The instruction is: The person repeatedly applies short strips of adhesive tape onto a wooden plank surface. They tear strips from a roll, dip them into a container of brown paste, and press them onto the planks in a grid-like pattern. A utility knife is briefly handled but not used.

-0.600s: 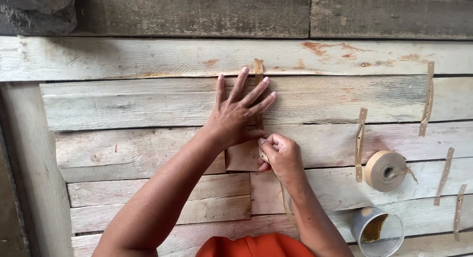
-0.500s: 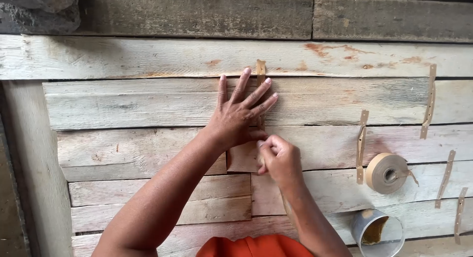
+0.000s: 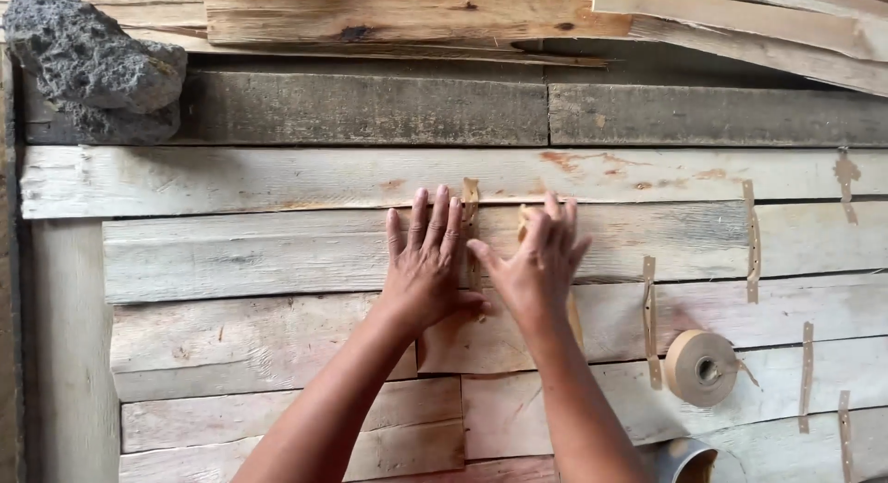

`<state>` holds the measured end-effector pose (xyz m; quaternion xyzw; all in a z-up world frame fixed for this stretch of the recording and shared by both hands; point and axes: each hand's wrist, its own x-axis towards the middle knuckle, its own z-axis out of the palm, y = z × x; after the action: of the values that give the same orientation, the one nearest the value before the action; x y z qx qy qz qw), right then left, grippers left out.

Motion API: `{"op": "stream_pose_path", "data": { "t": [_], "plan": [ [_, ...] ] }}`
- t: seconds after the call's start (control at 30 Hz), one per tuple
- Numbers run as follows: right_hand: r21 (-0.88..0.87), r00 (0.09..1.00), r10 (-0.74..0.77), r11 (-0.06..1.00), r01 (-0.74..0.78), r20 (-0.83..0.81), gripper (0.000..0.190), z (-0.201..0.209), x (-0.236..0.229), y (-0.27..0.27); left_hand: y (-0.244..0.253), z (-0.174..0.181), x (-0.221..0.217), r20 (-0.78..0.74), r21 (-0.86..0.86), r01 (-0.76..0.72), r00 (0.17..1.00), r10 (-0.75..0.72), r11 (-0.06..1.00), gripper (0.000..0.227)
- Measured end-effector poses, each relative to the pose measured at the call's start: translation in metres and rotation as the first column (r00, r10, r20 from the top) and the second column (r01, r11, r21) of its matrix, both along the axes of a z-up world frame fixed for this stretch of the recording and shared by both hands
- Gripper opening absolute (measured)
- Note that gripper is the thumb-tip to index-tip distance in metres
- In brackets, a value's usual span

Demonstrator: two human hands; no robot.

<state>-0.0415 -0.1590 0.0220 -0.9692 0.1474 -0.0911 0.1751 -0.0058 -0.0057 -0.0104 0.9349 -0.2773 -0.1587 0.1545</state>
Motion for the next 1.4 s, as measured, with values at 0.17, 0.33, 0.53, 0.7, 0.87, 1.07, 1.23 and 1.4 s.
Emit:
{"op": "stream_pose_path", "data": {
  "t": [0.17, 0.33, 0.53, 0.7, 0.87, 1.07, 1.23, 1.4],
  "plan": [
    [-0.047, 0.998, -0.019, 0.999, 0.022, 0.062, 0.076, -0.036, 0.032, -0.007, 0.001, 0.008, 0.004, -0.036, -0.013, 0.013, 0.999, -0.014, 1.0, 0.152],
    [0.045, 0.999, -0.03, 0.999, 0.029, 0.017, 0.082, -0.03, 0.047, -0.013, 0.001, 0.011, 0.002, -0.055, -0.046, 0.003, 0.998, -0.005, 0.999, 0.152],
    [-0.051, 0.995, 0.034, 0.998, -0.03, 0.095, 0.081, -0.048, 0.052, -0.029, 0.001, 0.011, 0.003, -0.056, -0.051, 0.0, 0.998, -0.003, 0.999, 0.152],
    [-0.028, 0.998, 0.062, 0.998, -0.063, -0.026, 0.068, -0.037, 0.073, -0.051, 0.002, 0.015, 0.007, -0.067, -0.066, -0.006, 0.998, 0.001, 0.998, 0.154],
    [-0.021, 0.984, 0.131, 0.991, -0.134, -0.121, 0.077, -0.016, 0.086, -0.045, 0.002, 0.018, 0.007, -0.07, -0.051, -0.003, 0.998, -0.001, 0.999, 0.149],
    [-0.02, 0.957, 0.169, 0.984, -0.179, -0.235, 0.075, 0.0, 0.097, -0.04, 0.001, 0.019, 0.008, -0.084, -0.041, 0.003, 0.996, -0.006, 0.999, 0.142],
    [-0.02, 0.953, 0.184, 0.981, -0.194, -0.241, 0.075, 0.002, 0.101, -0.041, 0.001, 0.02, 0.009, -0.081, -0.042, 0.005, 0.997, -0.009, 0.999, 0.137],
    [-0.017, 0.941, 0.223, 0.972, -0.235, -0.253, 0.071, -0.002, 0.101, -0.049, 0.0, 0.024, 0.01, -0.119, -0.042, -0.003, 0.993, -0.002, 0.999, 0.136]
  ]
}}
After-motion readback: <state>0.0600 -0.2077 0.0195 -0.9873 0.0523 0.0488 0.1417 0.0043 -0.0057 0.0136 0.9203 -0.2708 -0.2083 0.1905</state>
